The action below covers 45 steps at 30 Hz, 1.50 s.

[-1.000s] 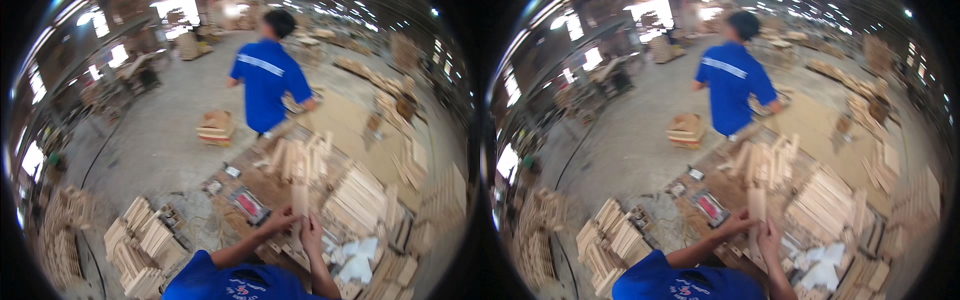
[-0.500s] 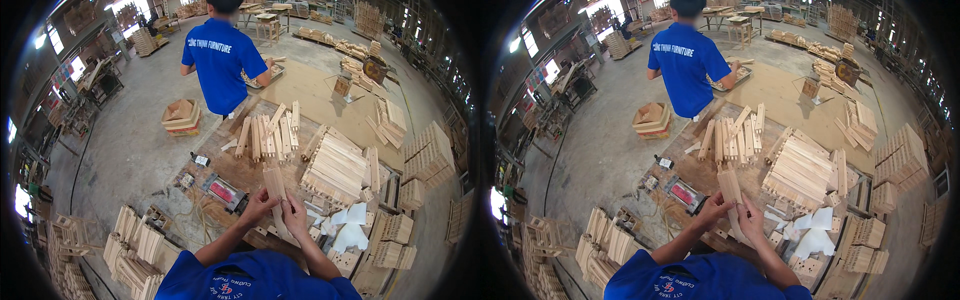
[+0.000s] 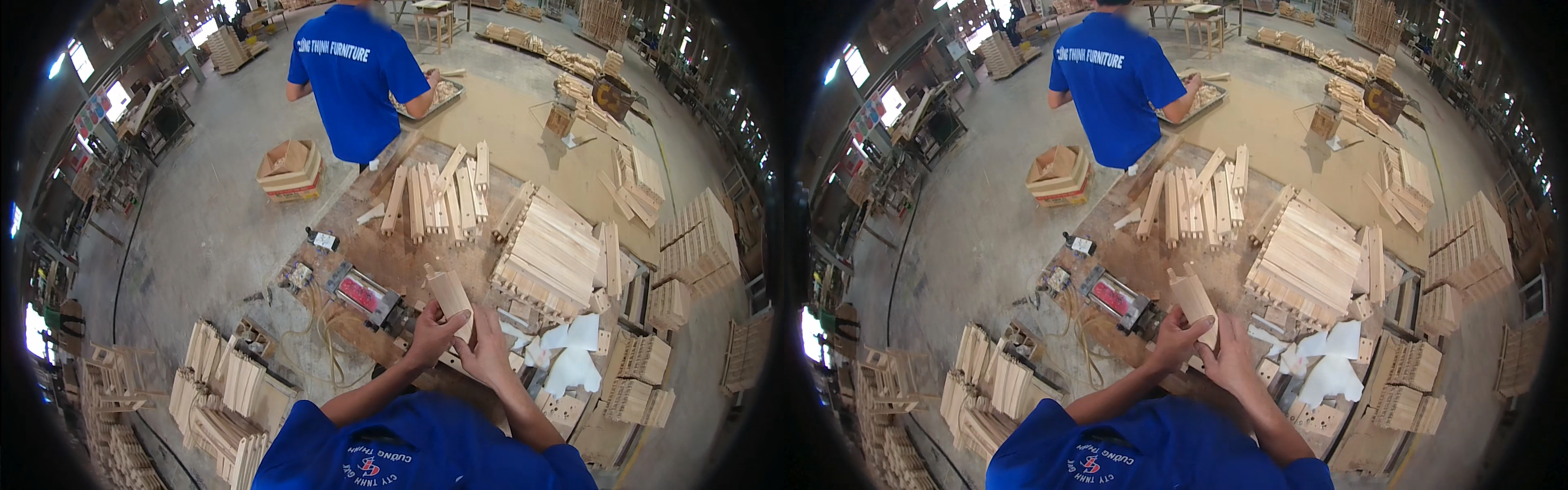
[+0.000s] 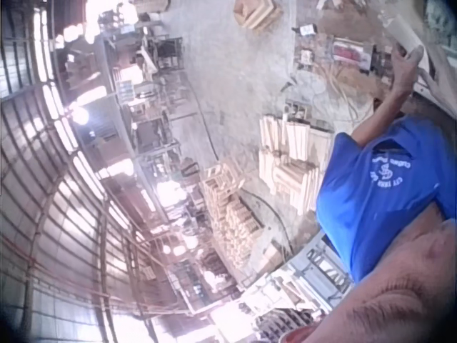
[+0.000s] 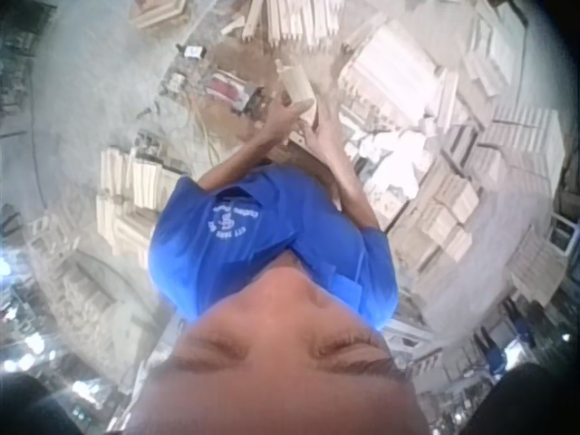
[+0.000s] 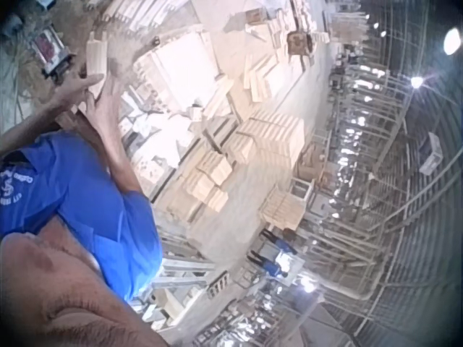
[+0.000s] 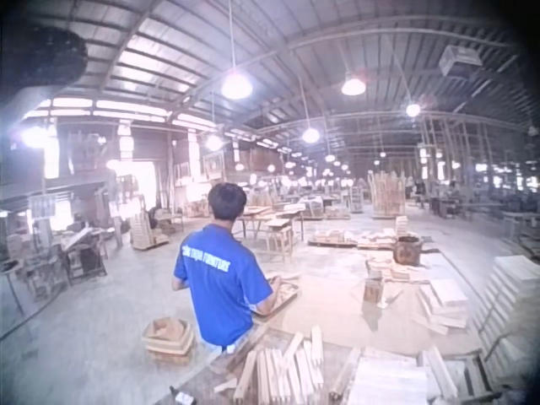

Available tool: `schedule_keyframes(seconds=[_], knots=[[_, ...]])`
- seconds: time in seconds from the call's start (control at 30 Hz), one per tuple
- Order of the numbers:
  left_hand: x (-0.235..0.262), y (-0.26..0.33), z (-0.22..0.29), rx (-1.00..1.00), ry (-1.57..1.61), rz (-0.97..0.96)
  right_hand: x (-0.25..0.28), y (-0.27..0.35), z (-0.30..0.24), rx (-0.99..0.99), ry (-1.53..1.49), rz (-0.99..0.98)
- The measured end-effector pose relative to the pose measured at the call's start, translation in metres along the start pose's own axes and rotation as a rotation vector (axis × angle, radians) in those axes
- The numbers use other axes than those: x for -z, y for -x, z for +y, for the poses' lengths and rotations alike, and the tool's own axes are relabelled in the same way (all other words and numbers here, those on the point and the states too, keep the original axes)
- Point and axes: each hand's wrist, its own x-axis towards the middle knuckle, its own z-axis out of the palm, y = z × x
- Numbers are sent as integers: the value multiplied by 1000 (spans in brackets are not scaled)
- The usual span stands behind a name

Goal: The person assembles small wooden components by inserting dowels into pre-drilled holes and stacking the finished pieces on a workbench. The person repeatedly picks up wooden parts, aligns them, and secures them with dowels in a furniture workshop.

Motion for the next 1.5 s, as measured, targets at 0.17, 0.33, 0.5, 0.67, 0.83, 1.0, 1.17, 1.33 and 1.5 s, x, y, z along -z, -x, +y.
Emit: schedule_keyframes(seconds=[0.17,0.33,0.5,0.67,0.83,1.0,1.17,1.33,1.5], knots=[[-30,19,-44,-44,35,142,3,27,13,-119,259,-97],[14,28,-56,184,-356,-355,31,39,37,-149,353,-304],[75,57,-3,352,-516,-464,32,51,61,-104,477,-419],[126,58,58,300,-361,-65,7,50,68,-122,473,-512],[201,53,106,84,-258,316,-16,53,75,-129,446,-454],[301,42,115,-173,-631,768,-6,56,75,-171,412,-505],[341,6,115,-140,-1243,1051,-4,71,85,-276,437,-534],[358,-30,104,-28,-1311,1010,-33,85,66,-210,569,-334],[345,-55,90,-148,-1608,1119,-39,87,67,-178,597,-246]])
